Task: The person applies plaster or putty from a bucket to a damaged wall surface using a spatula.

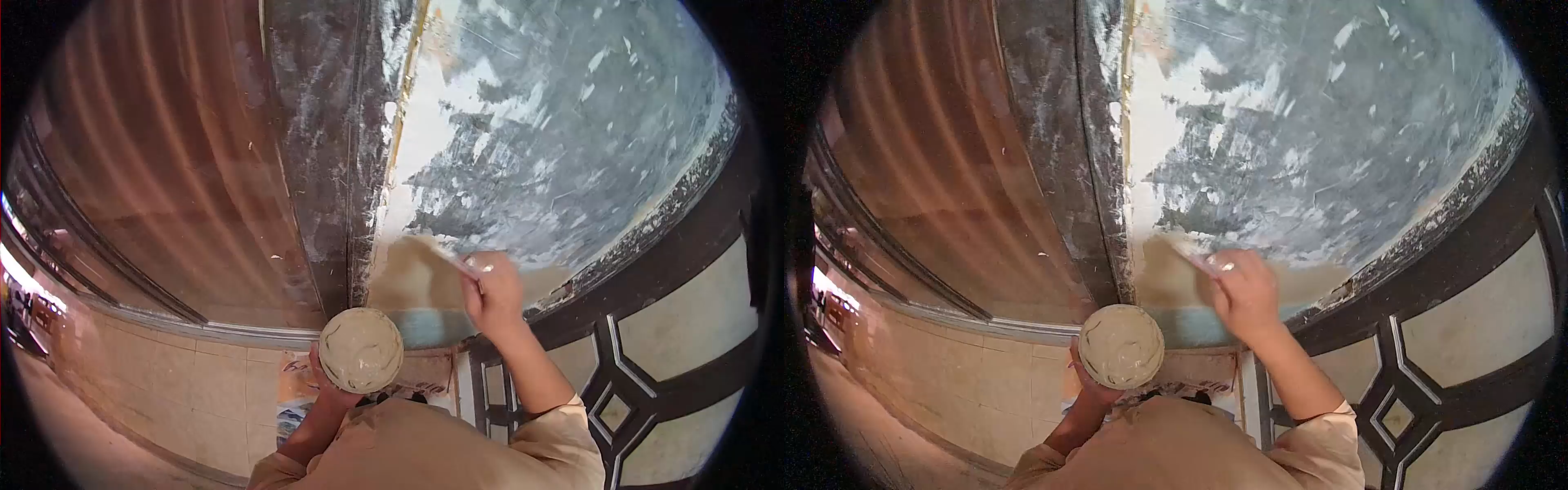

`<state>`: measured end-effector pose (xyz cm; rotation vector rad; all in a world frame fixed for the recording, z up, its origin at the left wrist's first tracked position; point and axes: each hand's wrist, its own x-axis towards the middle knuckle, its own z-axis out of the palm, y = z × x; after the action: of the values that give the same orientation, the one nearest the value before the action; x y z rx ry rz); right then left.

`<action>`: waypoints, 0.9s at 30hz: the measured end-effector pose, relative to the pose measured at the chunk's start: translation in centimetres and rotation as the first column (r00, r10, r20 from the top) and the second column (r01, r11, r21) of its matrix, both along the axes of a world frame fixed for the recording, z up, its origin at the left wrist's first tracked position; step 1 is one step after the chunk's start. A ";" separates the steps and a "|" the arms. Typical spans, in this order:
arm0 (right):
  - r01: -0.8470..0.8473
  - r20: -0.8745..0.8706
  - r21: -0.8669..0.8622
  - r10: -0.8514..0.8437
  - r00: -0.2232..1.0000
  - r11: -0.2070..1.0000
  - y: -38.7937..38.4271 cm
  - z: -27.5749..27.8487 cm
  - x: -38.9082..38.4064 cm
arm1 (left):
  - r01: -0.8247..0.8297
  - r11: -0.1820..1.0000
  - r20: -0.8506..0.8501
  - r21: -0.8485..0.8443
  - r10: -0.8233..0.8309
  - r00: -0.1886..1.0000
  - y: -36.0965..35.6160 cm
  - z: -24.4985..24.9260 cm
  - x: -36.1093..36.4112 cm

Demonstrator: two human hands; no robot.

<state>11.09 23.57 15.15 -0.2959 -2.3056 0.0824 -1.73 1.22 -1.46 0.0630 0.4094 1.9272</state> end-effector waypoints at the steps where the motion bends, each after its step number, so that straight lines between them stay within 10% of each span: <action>1: -0.043 0.007 -0.009 0.043 0.999 0.999 -0.7 -0.7 0.4 | -0.021 1.000 0.014 -0.023 0.021 1.000 0.0 -0.3 -0.1; 5: -0.114 0.076 -0.227 0.134 0.988 0.967 -0.9 -14.9 2.3 | -0.001 0.994 0.088 0.112 -0.009 0.996 -0.3 -3.0 -0.7; 6: -0.059 0.186 -0.239 0.106 0.977 0.969 -0.9 -18.1 3.2 | -0.210 0.976 -0.415 0.059 0.216 0.884 -0.6 -6.5 -0.6; 7: -0.007 0.297 -0.247 0.083 0.951 0.969 -0.7 -19.7 3.7 | -0.411 0.904 -0.803 0.119 0.331 0.495 -0.8 -8.5 -0.4; 13: 0.117 0.291 -0.076 -0.090 0.952 0.990 3.5 -12.1 2.6 | -0.434 0.845 -0.940 0.312 0.340 -0.013 -1.1 -6.3 -0.9; 14: 0.112 0.188 -0.042 -0.102 0.977 0.993 3.3 -9.2 3.0 | -0.428 0.849 -0.941 0.309 0.337 -0.011 -1.1 -6.7 -0.8; 16: 0.126 -0.007 -0.060 -0.127 0.992 0.990 2.4 -5.3 3.8 | -0.314 0.945 -0.835 -0.092 0.098 0.541 -1.4 -7.9 -0.5; 19: 0.161 -0.142 -0.030 -0.164 0.976 0.986 1.4 -5.6 5.3 | -0.255 0.966 -0.837 0.039 0.171 0.520 -1.0 -4.9 -0.1; 22: 0.032 0.357 -0.115 0.011 0.934 0.993 1.8 -12.2 5.8 | -0.160 0.956 -0.815 0.245 0.292 0.501 -0.5 -2.0 0.3; 27: 0.220 0.273 -0.084 -0.190 0.943 0.972 6.3 -10.9 8.2 | -0.289 0.953 -0.905 0.088 0.197 0.376 -0.9 -6.3 0.2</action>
<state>19.26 29.84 4.26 -0.6387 -2.5215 0.0723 -1.52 0.29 -7.72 1.1249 1.3085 2.0039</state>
